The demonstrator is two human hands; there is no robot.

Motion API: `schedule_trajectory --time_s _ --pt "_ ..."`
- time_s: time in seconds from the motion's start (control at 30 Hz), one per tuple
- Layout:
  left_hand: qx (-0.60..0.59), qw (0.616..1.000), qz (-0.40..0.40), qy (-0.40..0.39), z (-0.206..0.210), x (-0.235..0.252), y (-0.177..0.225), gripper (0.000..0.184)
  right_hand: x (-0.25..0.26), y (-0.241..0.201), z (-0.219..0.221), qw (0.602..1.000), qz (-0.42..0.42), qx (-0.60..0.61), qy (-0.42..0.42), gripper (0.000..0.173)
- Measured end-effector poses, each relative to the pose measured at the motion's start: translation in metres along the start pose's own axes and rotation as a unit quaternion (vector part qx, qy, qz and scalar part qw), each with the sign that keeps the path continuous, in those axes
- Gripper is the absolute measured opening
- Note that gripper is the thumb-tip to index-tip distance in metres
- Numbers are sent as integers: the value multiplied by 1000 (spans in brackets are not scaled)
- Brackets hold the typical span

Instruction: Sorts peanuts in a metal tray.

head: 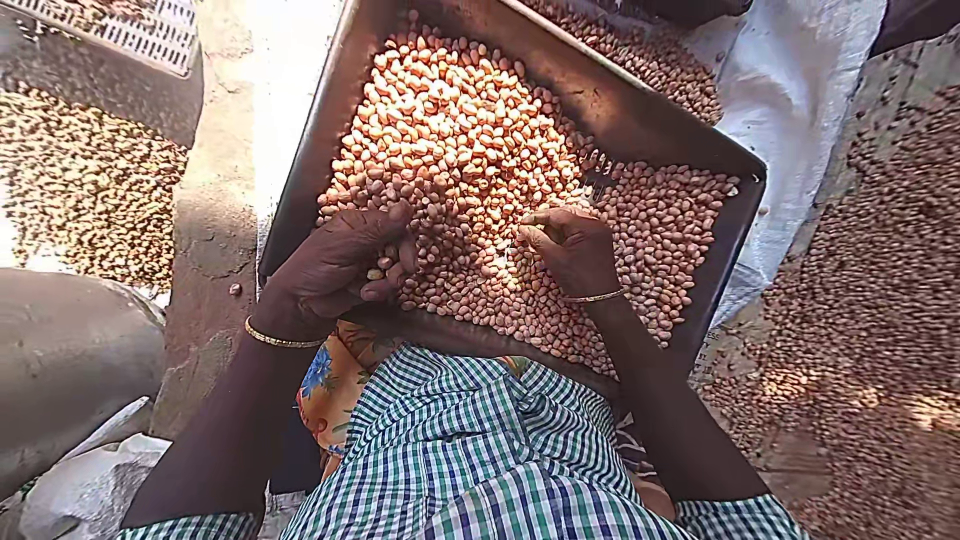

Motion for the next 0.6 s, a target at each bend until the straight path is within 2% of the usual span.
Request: schedule_trajectory --time_s 0.1,0.2,0.3,0.4,0.47,0.53,0.6 --pt "0 1000 3 -14 1 2 0 49 -3 -3 0 992 -25 -115 42 20" --pt "-12 1000 4 -17 1 1 1 49 0 14 -19 996 40 -69 50 21" --pt "-9 1000 3 -19 1 1 -1 47 -2 13 -29 998 38 -20 51 19" --pt "-2 1000 4 -11 1 2 0 47 -1 -2 -16 995 19 -97 23 19" --pt "11 1000 2 -2 -1 0 1 48 1 -5 3 983 34 -179 -13 22" --pt "13 1000 -1 7 -3 0 0 48 3 -7 13 972 32 -234 -13 22" --pt "9 1000 -5 10 -1 1 -1 48 5 -6 11 978 24 -208 -13 21"
Point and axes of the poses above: each hand's wrist, its own x-axis towards the middle knuckle, its own z-axis out of the palm, y = z × x, the point moved 10 cm from there along x, towards the middle knuckle, and after that the axes turned 9 degrees about z, right-handed, at the moved point
